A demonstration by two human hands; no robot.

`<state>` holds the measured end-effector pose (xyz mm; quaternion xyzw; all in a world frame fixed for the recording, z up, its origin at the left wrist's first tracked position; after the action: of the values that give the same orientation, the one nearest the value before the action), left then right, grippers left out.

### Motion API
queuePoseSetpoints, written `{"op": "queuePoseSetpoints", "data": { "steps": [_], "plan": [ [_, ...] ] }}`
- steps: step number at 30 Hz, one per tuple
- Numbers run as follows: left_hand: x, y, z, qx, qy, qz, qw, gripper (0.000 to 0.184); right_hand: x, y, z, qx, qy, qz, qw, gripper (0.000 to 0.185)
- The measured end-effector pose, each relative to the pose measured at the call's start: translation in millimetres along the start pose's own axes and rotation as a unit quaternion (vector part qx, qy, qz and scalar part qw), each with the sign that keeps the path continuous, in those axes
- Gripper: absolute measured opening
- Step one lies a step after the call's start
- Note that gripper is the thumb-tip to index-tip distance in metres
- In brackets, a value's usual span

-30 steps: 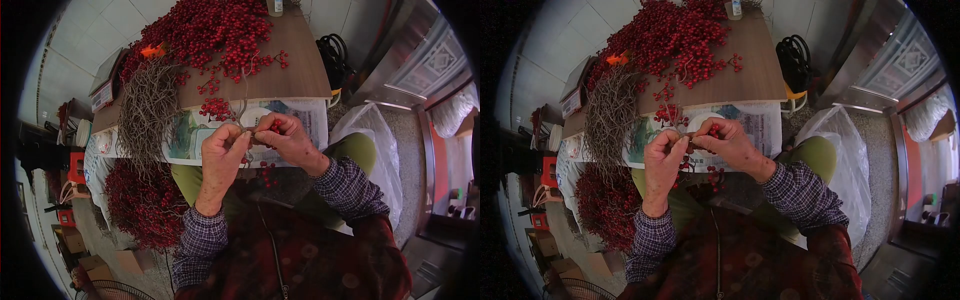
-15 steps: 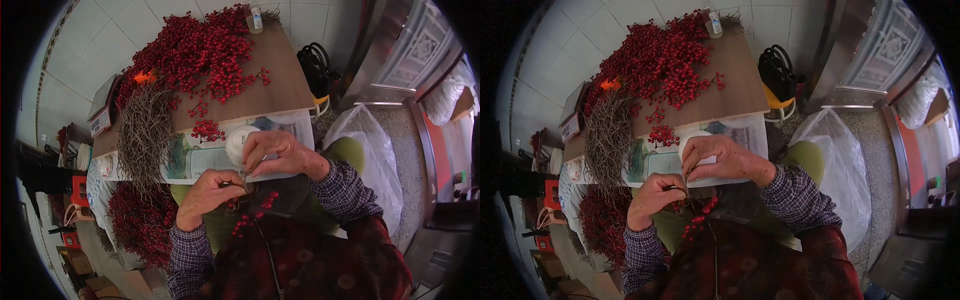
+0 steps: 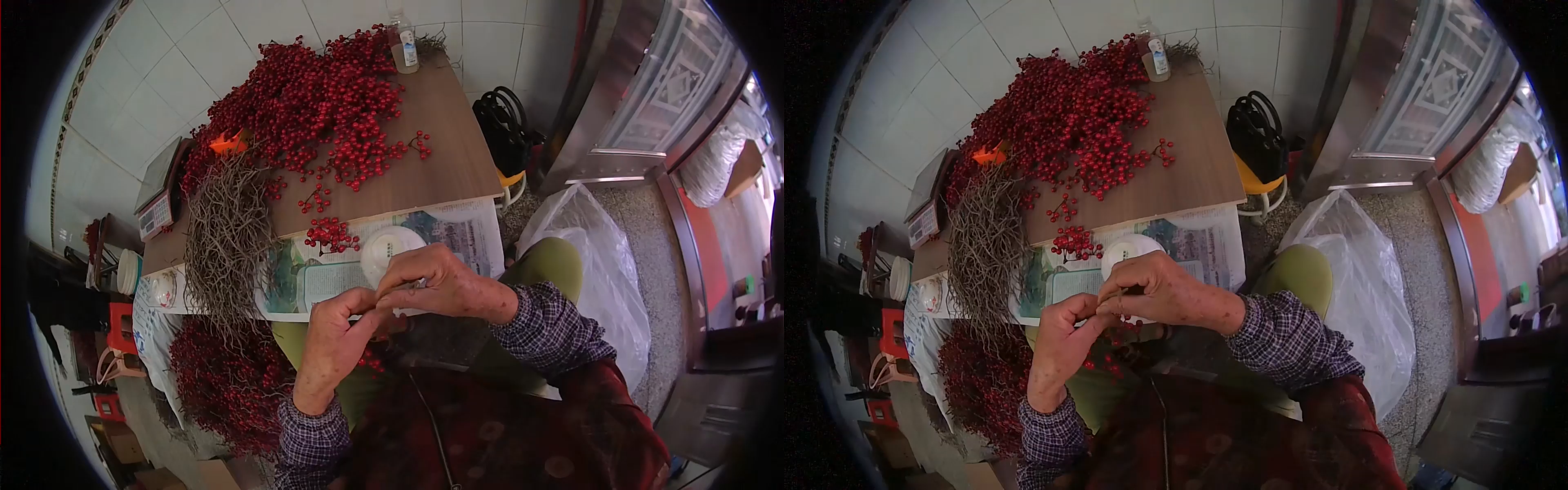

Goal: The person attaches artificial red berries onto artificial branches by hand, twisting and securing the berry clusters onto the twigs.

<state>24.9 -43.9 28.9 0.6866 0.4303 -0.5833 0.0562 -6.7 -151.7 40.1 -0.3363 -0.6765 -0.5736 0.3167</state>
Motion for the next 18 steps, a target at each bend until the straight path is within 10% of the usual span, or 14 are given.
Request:
{"op": "queuePoseSetpoints", "data": {
  "steps": [4, 8, 18],
  "plan": [
    [19, 3, -21, -0.031, -0.031, 0.036, 0.998, 0.011, -12, 19, -41, -0.058, -0.137, -0.007, 0.989, 0.024],
    [28, -10, -36, -0.041, -0.107, 0.063, 0.991, 0.011, -25, 52, -116, -0.125, -0.552, -0.104, 0.818, 0.036],
    [19, -50, -50, -0.069, 0.085, 0.119, 0.987, 0.019, -130, 36, -162, -0.083, -0.615, 0.038, 0.783, 0.024]
  ]
}}
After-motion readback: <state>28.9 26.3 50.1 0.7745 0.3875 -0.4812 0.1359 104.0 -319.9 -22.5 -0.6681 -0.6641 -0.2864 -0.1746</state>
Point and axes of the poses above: each hand's wrist, its own y-axis towards the middle knuckle, its own z-axis out of the palm, x = y × z, the point moved 10 cm from there along y, towards the middle knuckle, and after that the axes turned 11 degrees about -z, right-handed, at the moved point
